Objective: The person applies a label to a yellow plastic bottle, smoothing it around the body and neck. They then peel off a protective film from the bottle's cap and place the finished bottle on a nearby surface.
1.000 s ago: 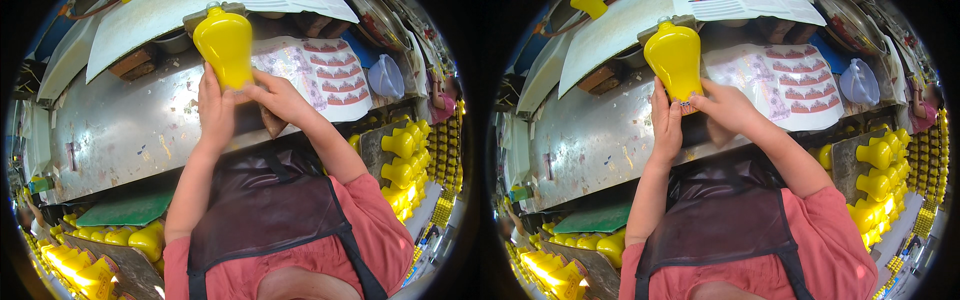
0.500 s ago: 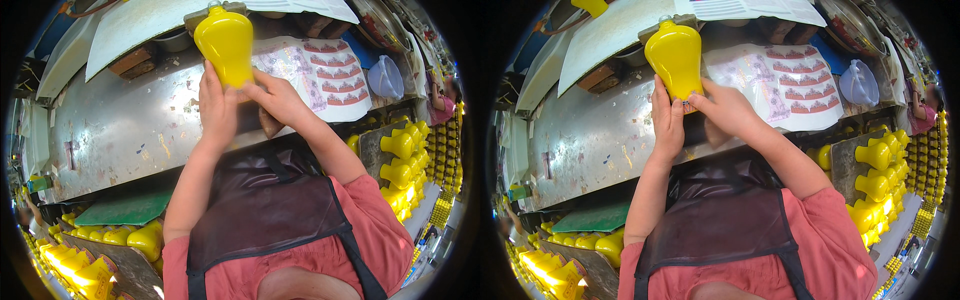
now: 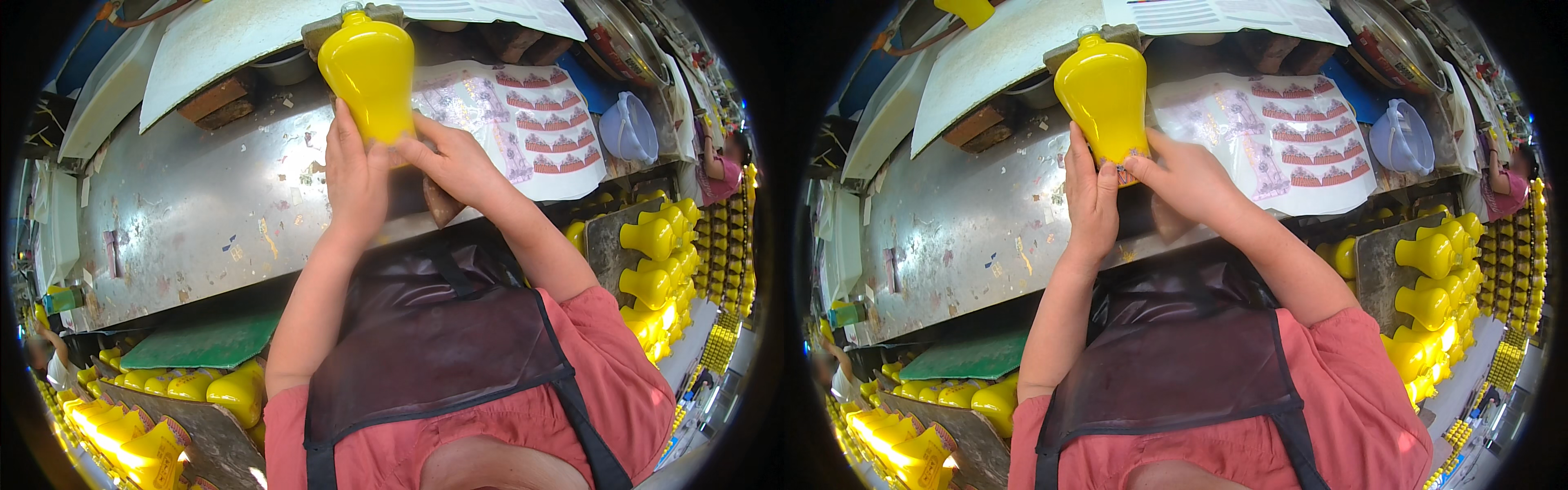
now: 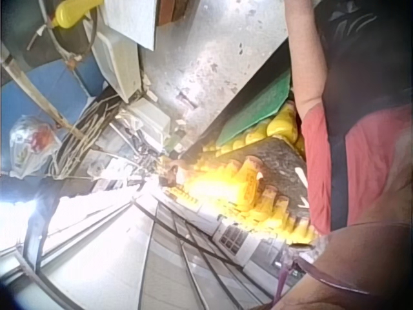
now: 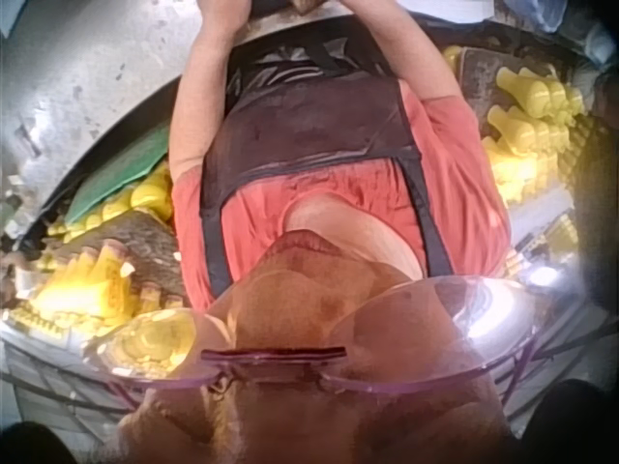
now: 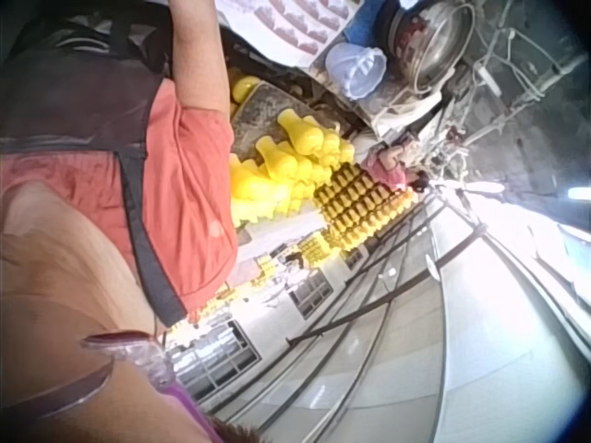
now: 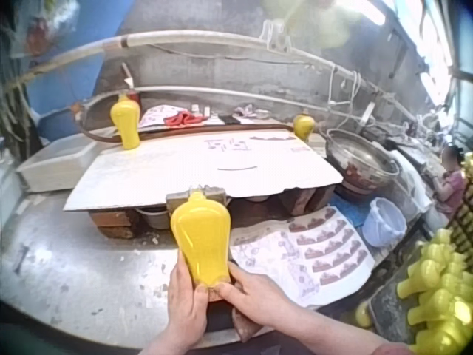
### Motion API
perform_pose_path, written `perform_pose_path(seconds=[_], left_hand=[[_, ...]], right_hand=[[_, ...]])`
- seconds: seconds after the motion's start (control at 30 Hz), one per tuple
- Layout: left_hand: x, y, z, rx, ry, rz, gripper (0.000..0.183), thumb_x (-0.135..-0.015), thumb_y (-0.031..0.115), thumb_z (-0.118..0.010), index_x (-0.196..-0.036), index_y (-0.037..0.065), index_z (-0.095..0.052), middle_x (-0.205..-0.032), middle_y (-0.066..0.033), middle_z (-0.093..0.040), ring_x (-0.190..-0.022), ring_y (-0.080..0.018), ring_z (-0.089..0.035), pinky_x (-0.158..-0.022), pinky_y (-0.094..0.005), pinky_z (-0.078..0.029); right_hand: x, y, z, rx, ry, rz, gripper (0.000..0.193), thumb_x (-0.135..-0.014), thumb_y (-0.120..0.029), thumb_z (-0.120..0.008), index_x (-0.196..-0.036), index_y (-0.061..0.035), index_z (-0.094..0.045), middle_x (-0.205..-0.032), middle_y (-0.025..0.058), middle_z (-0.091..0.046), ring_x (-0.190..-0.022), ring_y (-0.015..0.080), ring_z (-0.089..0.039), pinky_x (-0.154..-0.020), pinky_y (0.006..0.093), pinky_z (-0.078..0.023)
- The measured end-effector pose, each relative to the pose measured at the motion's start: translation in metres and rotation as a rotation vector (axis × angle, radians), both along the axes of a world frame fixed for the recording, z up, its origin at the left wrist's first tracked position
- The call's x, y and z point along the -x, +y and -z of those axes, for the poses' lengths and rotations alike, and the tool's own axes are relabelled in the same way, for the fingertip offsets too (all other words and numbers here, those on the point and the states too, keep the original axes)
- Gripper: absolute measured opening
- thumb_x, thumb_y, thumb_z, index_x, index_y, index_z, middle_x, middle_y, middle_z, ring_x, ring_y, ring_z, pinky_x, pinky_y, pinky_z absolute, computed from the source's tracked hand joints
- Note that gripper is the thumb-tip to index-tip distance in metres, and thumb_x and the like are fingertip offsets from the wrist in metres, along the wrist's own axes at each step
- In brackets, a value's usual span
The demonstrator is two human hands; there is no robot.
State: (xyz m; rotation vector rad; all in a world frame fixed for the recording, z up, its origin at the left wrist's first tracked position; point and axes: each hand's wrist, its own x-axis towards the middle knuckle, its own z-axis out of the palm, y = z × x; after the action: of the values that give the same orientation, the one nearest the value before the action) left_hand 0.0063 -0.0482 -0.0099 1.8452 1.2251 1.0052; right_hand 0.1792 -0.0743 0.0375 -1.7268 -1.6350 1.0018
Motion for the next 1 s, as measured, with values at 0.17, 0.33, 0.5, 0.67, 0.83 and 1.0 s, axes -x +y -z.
perform_pose_path(seconds=[0.17, 0.33, 0.5, 0.67, 0.83, 1.0], left_hand=[[0.0, 0.0, 0.0, -0.002, 0.003, 0.0, 0.076, -0.103, 0.039, -0.043, -0.162, -0.001, -0.017, -0.158, -0.0278, -0.033, -0.145, -0.0432, -0.036, -0.12, -0.0468, -0.029], [-0.001, 0.0, 0.002, -0.086, 0.016, -0.018, 0.069, -0.105, 0.024, -0.045, -0.161, -0.005, -0.018, -0.15, -0.0257, -0.043, -0.136, -0.0412, -0.043, -0.117, -0.0453, -0.032], [-0.001, 0.002, 0.004, -0.084, 0.026, -0.032, 0.071, -0.104, 0.024, -0.049, -0.162, -0.003, -0.018, -0.149, -0.024, -0.044, -0.133, -0.0381, -0.046, -0.115, -0.0446, -0.034], [0.005, 0.001, 0.0, 0.156, -0.251, 0.066, 0.087, -0.094, 0.023, -0.065, -0.163, 0.002, -0.017, -0.15, -0.0192, -0.044, -0.127, -0.0259, -0.049, -0.108, -0.0396, -0.042], [0.001, -0.002, -0.006, 0.155, -0.279, 0.02, 0.102, -0.081, 0.027, -0.081, -0.16, 0.001, -0.022, -0.145, -0.0231, -0.045, -0.124, -0.0341, -0.056, -0.104, -0.0437, -0.047], [0.002, -0.007, -0.011, 0.267, -0.378, 0.034, 0.097, -0.08, 0.02, -0.074, -0.161, 0.003, -0.021, -0.147, -0.0164, -0.043, -0.117, -0.0231, -0.051, -0.103, -0.037, -0.042]], right_hand=[[0.002, 0.0, 0.003, -0.034, -0.003, 0.006, 0.057, -0.098, -0.047, -0.059, -0.14, -0.0081, -0.057, -0.104, 0.0254, -0.072, -0.097, 0.0434, -0.069, -0.085, 0.0464, -0.053], [0.002, 0.001, 0.001, -0.021, -0.002, 0.01, 0.057, -0.099, -0.047, -0.058, -0.14, -0.0081, -0.057, -0.104, 0.0251, -0.072, -0.097, 0.0429, -0.07, -0.085, 0.0461, -0.053], [0.0, -0.001, 0.005, -0.006, 0.0, 0.001, 0.058, -0.098, -0.047, -0.058, -0.142, -0.0089, -0.056, -0.106, 0.026, -0.072, -0.099, 0.0433, -0.069, -0.085, 0.046, -0.053], [-0.003, 0.001, 0.006, -0.015, 0.09, 0.021, 0.052, -0.101, -0.042, -0.056, -0.14, -0.0075, -0.059, -0.111, 0.0188, -0.073, -0.099, 0.0309, -0.07, -0.087, 0.0393, -0.054], [-0.025, 0.004, -0.018, 0.107, 0.498, 0.237, 0.042, -0.108, -0.032, -0.045, -0.133, -0.0042, -0.065, -0.106, 0.0062, -0.07, -0.092, 0.0152, -0.066, -0.089, 0.0281, -0.053], [-0.016, -0.002, -0.026, -0.504, -0.026, -0.165, 0.033, -0.088, 0.003, -0.069, -0.12, -0.0027, -0.063, -0.1, 0.0094, -0.069, -0.091, 0.0205, -0.069, -0.084, 0.0311, -0.055]])
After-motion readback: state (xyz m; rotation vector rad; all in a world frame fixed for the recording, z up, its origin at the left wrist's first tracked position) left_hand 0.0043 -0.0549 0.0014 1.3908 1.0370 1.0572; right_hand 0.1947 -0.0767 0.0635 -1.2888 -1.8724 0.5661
